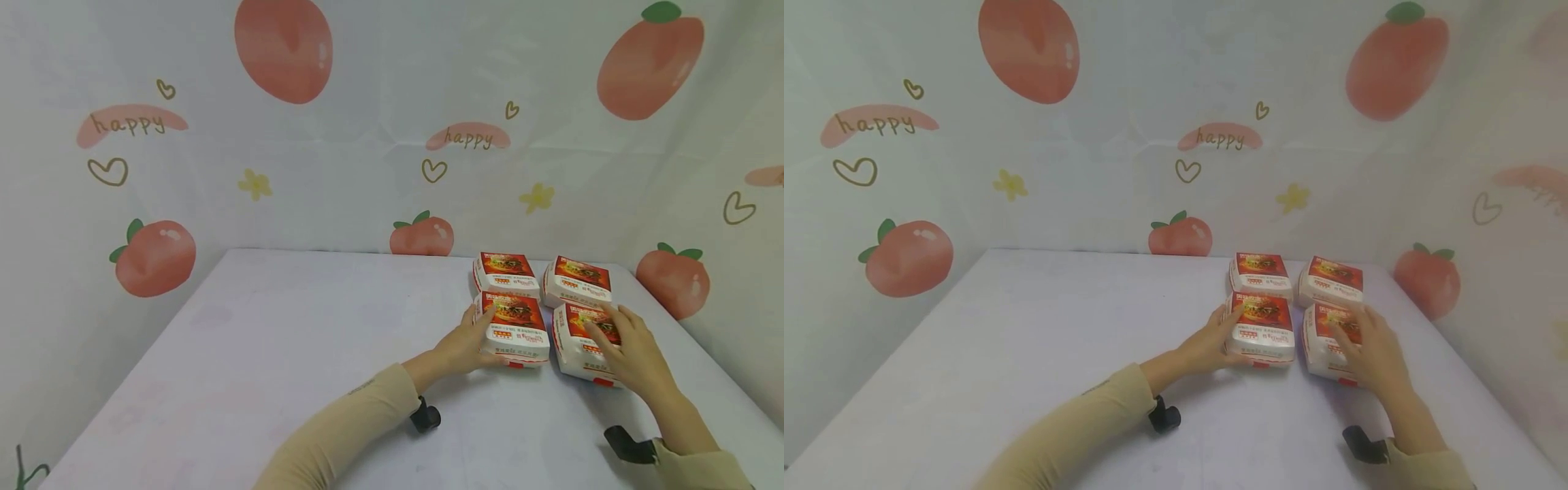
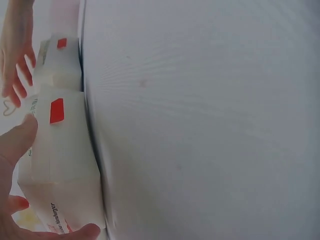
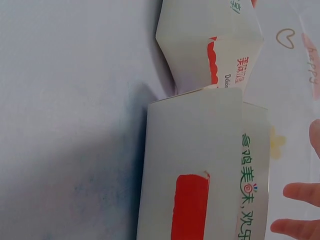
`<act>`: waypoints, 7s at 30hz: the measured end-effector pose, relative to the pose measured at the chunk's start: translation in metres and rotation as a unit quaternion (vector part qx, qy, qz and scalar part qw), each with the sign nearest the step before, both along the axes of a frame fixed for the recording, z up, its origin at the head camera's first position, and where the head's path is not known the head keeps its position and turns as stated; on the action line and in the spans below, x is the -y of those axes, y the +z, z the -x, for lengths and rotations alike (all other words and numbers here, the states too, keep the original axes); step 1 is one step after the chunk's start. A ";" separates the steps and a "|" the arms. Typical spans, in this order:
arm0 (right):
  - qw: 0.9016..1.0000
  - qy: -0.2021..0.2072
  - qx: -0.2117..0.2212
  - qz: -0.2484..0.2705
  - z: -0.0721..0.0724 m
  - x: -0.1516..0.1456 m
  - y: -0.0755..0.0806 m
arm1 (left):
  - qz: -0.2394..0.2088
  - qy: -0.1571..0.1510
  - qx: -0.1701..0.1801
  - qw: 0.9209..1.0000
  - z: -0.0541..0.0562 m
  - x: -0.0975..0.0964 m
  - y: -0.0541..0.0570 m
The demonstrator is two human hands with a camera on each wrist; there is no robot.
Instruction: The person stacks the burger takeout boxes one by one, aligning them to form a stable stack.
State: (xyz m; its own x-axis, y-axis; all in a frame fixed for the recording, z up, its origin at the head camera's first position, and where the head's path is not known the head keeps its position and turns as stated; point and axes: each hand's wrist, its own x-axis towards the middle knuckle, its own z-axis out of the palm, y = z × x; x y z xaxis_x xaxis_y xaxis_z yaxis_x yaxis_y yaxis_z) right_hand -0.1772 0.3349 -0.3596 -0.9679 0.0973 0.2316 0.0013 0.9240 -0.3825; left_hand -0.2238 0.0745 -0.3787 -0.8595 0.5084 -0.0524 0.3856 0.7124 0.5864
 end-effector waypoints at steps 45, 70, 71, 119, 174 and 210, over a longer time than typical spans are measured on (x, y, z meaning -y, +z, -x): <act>0.997 0.003 0.070 0.030 -0.005 -0.031 -0.006 | 0.002 0.014 -0.015 1.000 -0.005 0.072 0.011; 0.992 0.049 0.109 0.030 -0.001 -0.042 -0.018 | -0.064 0.089 -0.031 0.994 -0.021 0.155 0.014; 0.992 0.049 0.109 0.031 -0.001 -0.042 -0.018 | -0.067 0.091 -0.031 0.993 -0.021 0.157 0.014; 0.992 0.032 0.124 0.022 0.000 -0.038 -0.014 | -0.102 0.120 0.024 0.987 -0.019 0.172 0.000; 0.993 0.114 -0.004 0.020 0.028 0.066 0.040 | -0.102 0.117 0.016 0.988 -0.019 0.171 0.000; 0.988 0.151 -0.027 0.006 0.036 0.137 0.048 | -0.106 0.119 0.024 0.987 -0.020 0.172 0.001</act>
State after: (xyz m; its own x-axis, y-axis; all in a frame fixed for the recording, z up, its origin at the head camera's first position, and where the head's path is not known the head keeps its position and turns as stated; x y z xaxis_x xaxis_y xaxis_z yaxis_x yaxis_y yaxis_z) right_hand -0.2135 0.1978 -0.3119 -0.9396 -0.1907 0.2841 -0.2940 0.8749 -0.3849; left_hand -0.2039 -0.0975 -0.3774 -0.9547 0.2973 -0.0106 0.1907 0.6391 0.7451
